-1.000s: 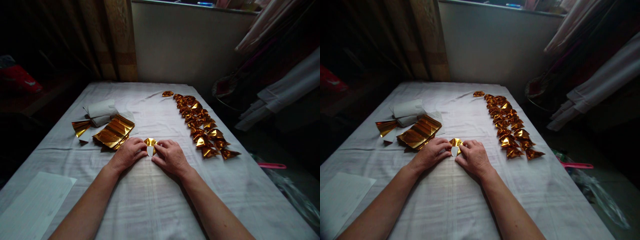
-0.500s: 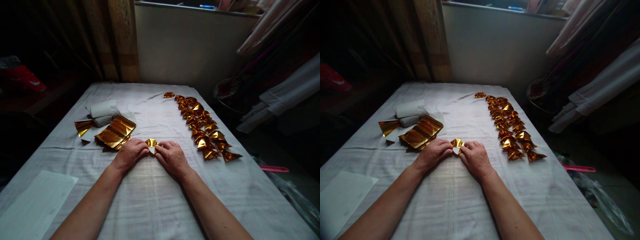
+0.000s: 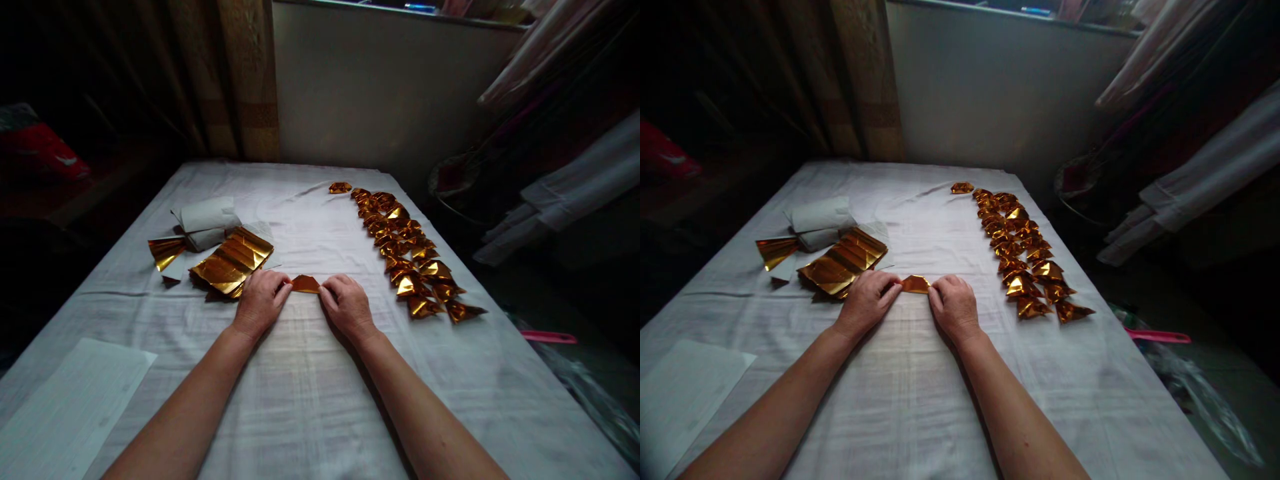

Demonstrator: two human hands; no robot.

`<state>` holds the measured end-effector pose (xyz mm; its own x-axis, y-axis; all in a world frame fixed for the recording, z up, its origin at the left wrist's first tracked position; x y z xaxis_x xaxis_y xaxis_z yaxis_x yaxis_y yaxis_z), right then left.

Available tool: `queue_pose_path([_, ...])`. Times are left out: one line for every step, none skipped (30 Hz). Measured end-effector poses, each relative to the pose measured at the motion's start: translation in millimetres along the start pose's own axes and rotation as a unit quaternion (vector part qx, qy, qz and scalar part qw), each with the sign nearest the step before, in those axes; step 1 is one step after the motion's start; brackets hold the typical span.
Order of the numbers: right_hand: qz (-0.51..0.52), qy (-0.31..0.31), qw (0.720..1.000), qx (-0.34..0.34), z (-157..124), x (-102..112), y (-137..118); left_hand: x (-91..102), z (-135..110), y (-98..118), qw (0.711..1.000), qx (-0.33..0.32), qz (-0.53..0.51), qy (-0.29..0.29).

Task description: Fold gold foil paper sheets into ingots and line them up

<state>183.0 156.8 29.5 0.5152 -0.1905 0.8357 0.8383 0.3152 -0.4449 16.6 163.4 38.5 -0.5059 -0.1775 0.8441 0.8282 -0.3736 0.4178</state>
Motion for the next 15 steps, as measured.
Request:
queue_pose_path([-0.006,0.001,1.000,-0.005,0.3,0.1,0.1,0.2,0.1,0.1,1.000,0.007,0.003,0.005])
queue_pose_path([-0.011,0.001,1.000,-0.010,0.5,0.1,0.2,0.1,0.2,0.6,1.000,0.011,0.006,0.007])
queue_pose_path([-0.017,0.001,1.000,-0.015,0.6,0.2,0.4,-0.3,0.3,1.3,1.000,0.013,0.008,0.007])
queue_pose_path([-0.023,0.001,1.000,-0.020,0.7,0.1,0.8,-0.7,0.4,2.0,1.000,0.014,0.011,0.006])
queue_pose_path([-0.028,0.000,0.999,-0.024,0.8,-0.2,1.2,-0.8,0.5,2.5,1.000,0.015,0.013,0.005])
queue_pose_path([-0.034,-0.001,0.999,-0.028,0.9,-0.7,1.6,-0.9,0.6,2.7,1.000,0.016,0.016,0.005])
queue_pose_path([-0.039,-0.002,0.999,-0.032,1.0,-1.2,2.1,-1.0,0.6,2.8,1.000,0.018,0.018,0.005])
queue_pose_path([-0.044,-0.003,0.998,-0.035,1.1,-1.6,2.5,-1.2,0.6,2.7,1.000,0.019,0.020,0.005])
queue_pose_path([-0.048,-0.002,0.998,-0.039,1.1,-1.9,3.1,-1.5,0.5,2.6,1.000,0.019,0.022,0.005])
queue_pose_path([-0.052,-0.002,0.998,-0.044,1.1,-2.1,3.8,-1.9,0.4,2.4,1.000,0.018,0.024,0.005])
queue_pose_path([-0.055,-0.003,0.997,-0.048,1.1,-2.5,4.3,-2.3,0.2,2.5,1.000,0.016,0.026,0.006])
queue_pose_path([-0.059,-0.006,0.997,-0.051,1.2,-3.1,4.7,-3.1,0.0,3.0,1.000,0.010,0.027,0.005])
queue_pose_path([-0.063,-0.011,0.997,-0.053,1.3,-4.0,4.9,-4.1,-0.2,4.1,1.000,0.002,0.028,0.003])
queue_pose_path([-0.067,-0.017,0.996,-0.055,1.5,-5.0,4.9,-5.3,-0.5,5.8,1.000,-0.009,0.029,-0.001])
queue_pose_path([-0.072,-0.023,0.996,-0.056,1.8,-5.7,4.7,-6.4,-0.9,7.8,0.999,-0.022,0.030,-0.005])
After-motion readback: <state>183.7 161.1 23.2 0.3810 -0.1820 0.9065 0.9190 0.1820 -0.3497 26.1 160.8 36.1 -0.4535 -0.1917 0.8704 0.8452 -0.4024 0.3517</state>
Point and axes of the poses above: each hand's wrist, its own z-axis towards the middle knuckle, its own x-axis out of the back of the hand, y = z × x, the point moved 10 cm from there along z, towards the middle knuckle, and after that the axes turned 3 degrees about -z, right-handed, at the moved point
